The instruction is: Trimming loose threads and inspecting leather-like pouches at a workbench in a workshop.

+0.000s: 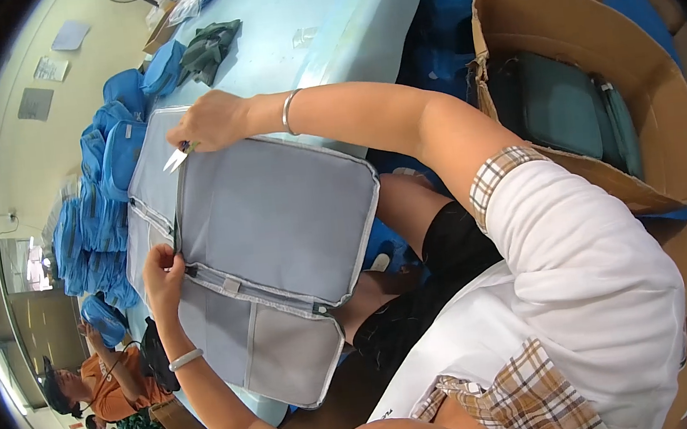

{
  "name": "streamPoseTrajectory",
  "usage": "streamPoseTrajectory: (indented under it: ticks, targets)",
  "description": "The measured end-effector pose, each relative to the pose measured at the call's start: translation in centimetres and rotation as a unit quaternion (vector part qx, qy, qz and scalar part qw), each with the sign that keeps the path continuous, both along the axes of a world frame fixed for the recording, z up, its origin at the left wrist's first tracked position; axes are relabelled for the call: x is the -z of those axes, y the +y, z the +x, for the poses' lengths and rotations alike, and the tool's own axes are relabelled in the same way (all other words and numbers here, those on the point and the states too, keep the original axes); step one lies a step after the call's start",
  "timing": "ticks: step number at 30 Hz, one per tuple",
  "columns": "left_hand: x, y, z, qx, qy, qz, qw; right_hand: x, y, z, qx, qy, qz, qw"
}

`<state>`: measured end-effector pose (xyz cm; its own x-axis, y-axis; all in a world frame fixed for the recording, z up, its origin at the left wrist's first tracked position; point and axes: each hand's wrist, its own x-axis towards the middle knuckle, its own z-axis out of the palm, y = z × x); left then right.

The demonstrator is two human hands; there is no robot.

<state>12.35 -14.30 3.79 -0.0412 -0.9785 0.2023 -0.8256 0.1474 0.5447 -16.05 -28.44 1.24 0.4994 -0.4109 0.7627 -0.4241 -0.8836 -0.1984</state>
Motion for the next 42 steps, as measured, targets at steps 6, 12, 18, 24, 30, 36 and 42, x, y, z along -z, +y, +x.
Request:
streamPoseTrajectory:
  ticks: [6, 12, 18, 24, 30, 36, 42]
  targets:
    - [-0.3, 0.5, -2.5, 0.004, -0.186, -0.045, 0.981, 0.4, -0.2, -0.3, -0.01, 0.016, 0.0, 1.0]
    - [0.2, 1.2, -3.0, -0.029, -0.227, -0.114, 0.967, 1.4, -0.2, -0.5, 0.001, 0.002, 0.028, 1.0]
    - [0.2, 1.3, -2.8, -0.047, -0.172, -0.093, 0.98, 2.3, -0.5, 0.0, 0.009, -0.01, 0.041, 0.999]
    - [0.0, 1.3, -1.0, -0.027, -0.088, -0.064, 0.994, 3.0, -0.9, 0.0, 0.024, -0.025, 0.051, 0.998]
    - [-2.0, 3.0, 3.1, -0.038, 0.127, 0.25, 0.959, 3.0, -1.0, 0.0, 0.047, -0.026, 0.093, 0.994]
    - [-2.6, 2.1, 2.6, 0.013, 0.132, 0.285, 0.949, 1.2, -0.5, 0.3, 0.013, -0.042, 0.066, 0.997]
    - [-1.3, 2.3, 1.5, -0.011, -0.165, 0.132, 0.977, 0.1, 0.4, -0.7, 0.013, -0.048, 0.024, 0.998]
